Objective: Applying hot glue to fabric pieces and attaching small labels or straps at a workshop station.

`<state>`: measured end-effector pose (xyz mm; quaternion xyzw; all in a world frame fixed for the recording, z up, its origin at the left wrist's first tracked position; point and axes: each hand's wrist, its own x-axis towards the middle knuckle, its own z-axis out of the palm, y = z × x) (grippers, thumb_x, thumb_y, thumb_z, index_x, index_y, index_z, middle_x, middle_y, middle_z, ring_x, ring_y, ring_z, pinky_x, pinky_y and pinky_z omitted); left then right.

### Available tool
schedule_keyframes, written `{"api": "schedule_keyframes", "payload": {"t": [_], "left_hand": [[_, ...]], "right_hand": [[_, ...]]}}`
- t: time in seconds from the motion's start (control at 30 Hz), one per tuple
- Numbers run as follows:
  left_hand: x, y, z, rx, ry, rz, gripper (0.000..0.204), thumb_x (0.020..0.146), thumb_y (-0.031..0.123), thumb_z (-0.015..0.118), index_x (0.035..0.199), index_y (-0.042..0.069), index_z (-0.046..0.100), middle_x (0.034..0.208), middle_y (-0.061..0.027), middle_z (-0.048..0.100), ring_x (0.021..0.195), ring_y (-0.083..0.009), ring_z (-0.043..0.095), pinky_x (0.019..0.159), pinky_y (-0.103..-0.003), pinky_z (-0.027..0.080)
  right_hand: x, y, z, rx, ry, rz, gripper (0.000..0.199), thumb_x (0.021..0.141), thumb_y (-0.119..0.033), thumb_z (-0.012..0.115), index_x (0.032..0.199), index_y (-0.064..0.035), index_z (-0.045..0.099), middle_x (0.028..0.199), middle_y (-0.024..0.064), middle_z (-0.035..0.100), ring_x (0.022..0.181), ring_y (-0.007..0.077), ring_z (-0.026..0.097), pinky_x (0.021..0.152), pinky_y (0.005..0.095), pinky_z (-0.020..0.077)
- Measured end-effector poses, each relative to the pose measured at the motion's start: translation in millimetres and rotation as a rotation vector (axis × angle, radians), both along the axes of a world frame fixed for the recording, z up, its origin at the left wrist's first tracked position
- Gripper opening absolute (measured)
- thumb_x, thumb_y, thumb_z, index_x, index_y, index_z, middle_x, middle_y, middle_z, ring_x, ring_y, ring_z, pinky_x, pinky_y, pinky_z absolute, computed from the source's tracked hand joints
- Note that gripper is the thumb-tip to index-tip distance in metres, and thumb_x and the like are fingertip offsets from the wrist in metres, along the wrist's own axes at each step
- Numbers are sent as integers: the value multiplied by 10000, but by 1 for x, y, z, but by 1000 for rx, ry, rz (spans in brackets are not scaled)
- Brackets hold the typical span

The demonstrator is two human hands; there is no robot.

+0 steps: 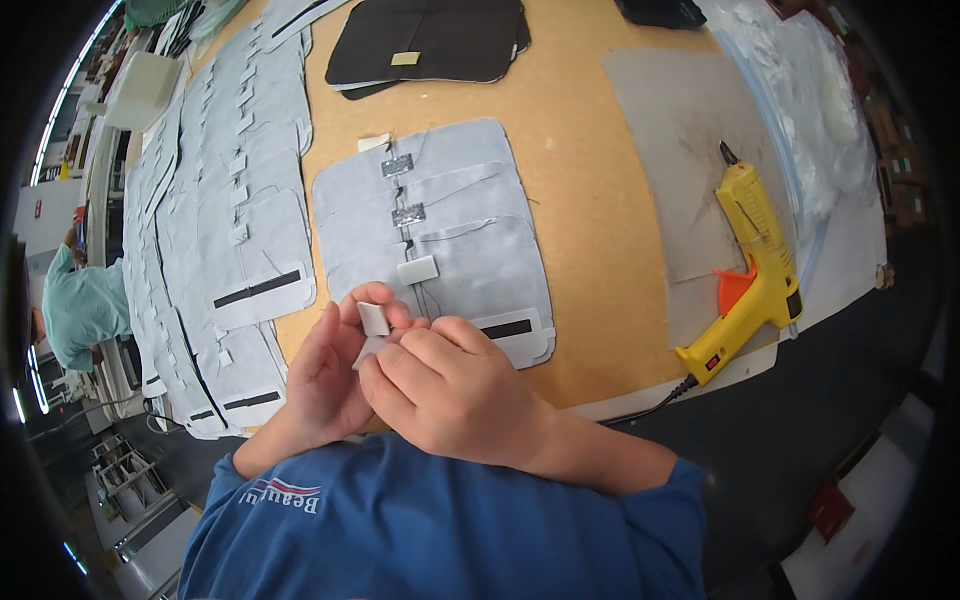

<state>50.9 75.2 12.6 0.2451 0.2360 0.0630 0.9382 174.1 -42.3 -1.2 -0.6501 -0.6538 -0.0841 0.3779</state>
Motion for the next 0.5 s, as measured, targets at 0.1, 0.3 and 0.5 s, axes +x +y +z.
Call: {"api": "schedule_keyframes", "payload": {"t": [0.1,0.3,0.5], "left_hand": [[-4,8,-7,-21,78,51,432,1059,424,352,1337,97,401,1143,-60,551,1115,-199,586,884,-315,530],[-11,7,-3,386,184,-196,165,970,183,634,1069,65,572,865,35,551,627,-17,402,540,-194,314],[-4,19,12,888,256,-284,122,935,160,687,920,66,609,805,53,562,622,4,416,523,-184,328]], "right_hand": [[8,-3,5,119,329,23,209,702,0,728,894,-73,689,862,3,661,735,146,623,645,295,477],[12,-16,9,-84,1062,-83,161,764,8,771,891,-37,681,793,52,693,681,175,663,575,298,506],[30,-13,24,-260,927,-4,92,810,-21,753,847,-34,670,770,41,677,669,132,634,576,263,471]]}}
